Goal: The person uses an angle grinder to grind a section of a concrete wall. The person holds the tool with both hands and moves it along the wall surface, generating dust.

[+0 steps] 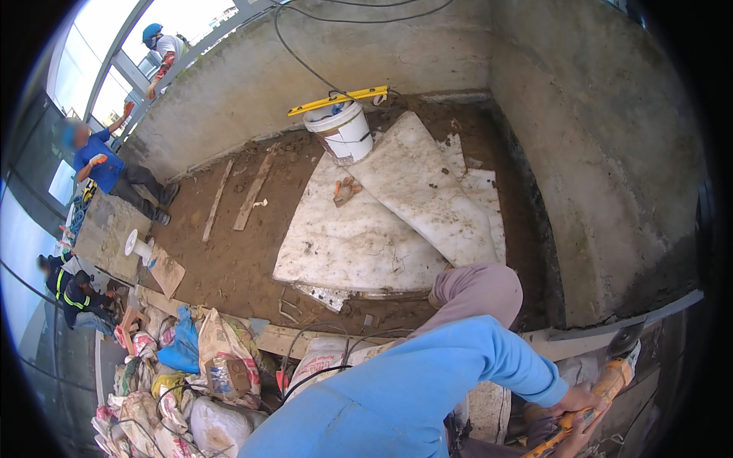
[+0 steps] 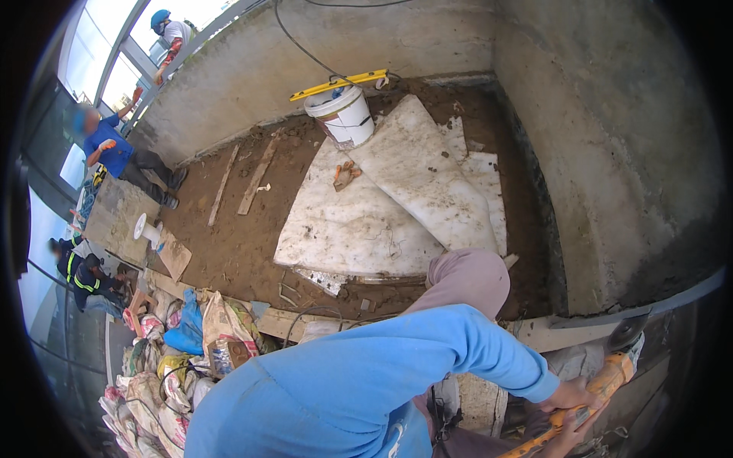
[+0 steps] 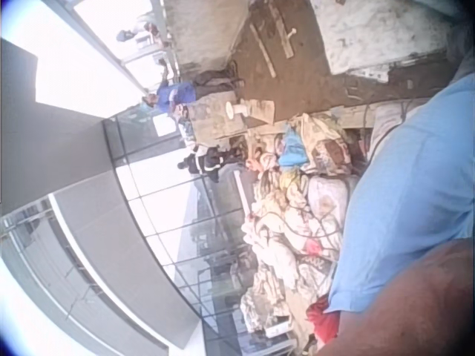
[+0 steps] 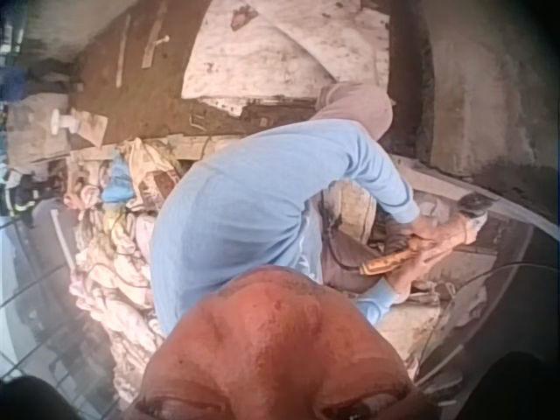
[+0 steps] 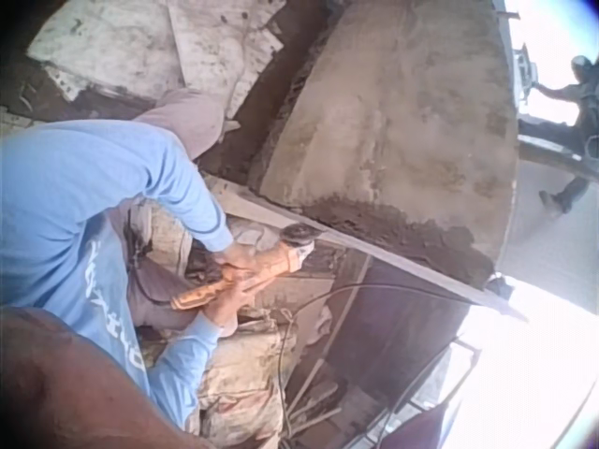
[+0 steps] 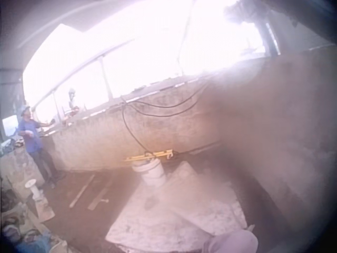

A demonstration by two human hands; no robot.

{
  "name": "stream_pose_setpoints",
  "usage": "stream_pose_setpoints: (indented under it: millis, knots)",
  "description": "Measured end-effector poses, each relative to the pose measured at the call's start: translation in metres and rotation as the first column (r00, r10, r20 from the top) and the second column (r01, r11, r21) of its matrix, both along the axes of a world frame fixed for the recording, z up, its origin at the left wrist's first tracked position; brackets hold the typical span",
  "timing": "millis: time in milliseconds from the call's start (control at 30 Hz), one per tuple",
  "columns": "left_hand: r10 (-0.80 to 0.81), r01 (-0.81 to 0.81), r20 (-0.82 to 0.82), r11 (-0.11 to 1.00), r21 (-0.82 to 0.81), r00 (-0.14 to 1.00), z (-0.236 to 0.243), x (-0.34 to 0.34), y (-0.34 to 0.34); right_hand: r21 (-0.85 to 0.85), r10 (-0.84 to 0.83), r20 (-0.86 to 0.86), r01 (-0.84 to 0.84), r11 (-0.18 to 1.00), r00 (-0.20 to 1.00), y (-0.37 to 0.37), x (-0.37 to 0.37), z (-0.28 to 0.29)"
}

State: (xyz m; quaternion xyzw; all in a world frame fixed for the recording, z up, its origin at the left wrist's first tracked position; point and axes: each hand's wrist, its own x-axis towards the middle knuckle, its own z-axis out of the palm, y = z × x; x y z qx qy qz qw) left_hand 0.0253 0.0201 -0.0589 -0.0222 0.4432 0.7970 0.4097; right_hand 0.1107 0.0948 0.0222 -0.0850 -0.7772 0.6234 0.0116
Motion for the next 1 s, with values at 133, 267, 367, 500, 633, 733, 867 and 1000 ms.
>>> stream_pose_setpoints:
  millis: [133, 267, 367, 500, 633, 733, 867, 1000]
  knots:
    - [-0.008, 0.01, -0.038, 0.999, 0.042, 0.999, 0.007, -0.008, 0.004, 0.004, -0.01, 0.002, 0.01, 1.0, 1.0, -0.005, 0.002, 0.013]
    - [0.022, -0.016, -0.054, 0.994, 0.109, 0.998, 0.003, -0.013, 0.008, 0.009, 0.018, -0.027, -0.018, 1.0, 0.999, 0.003, -0.004, 0.007]
    - [0.012, -0.008, -0.044, 0.996, 0.09, 0.999, 0.006, -0.017, 0.011, 0.007, -0.007, 0.016, 0.007, 1.0, 1.0, -0.001, -0.005, 0.019]
    - [-0.036, 0.039, -0.038, 0.997, 0.073, 0.999, 0.013, -0.02, 0.015, -0.096, -0.124, -0.077, 0.116, 0.989, 0.989, 0.054, -0.018, -0.046]
    - [-0.053, 0.053, -0.005, 0.994, 0.093, 0.999, 0.013, -0.009, 0.0, -0.132, -0.079, -0.064, 0.07, 0.989, 0.995, 0.06, -0.015, -0.063]
    - [-0.035, 0.031, 0.04, 0.995, 0.094, 0.999, 0.0, -0.002, -0.001, -0.156, -0.06, -0.081, 0.046, 0.987, 0.995, 0.065, -0.012, -0.083]
    - [-0.056, 0.059, -0.02, 0.988, 0.142, 0.998, -0.003, -0.006, 0.0, -0.133, -0.058, -0.1, 0.044, 0.99, 0.993, 0.046, -0.006, -0.06]
    - [-0.036, 0.047, -0.052, 0.971, 0.236, 0.998, 0.0, -0.012, 0.003, -0.175, -0.095, -0.118, 0.073, 0.982, 0.989, 0.036, -0.013, -0.044]
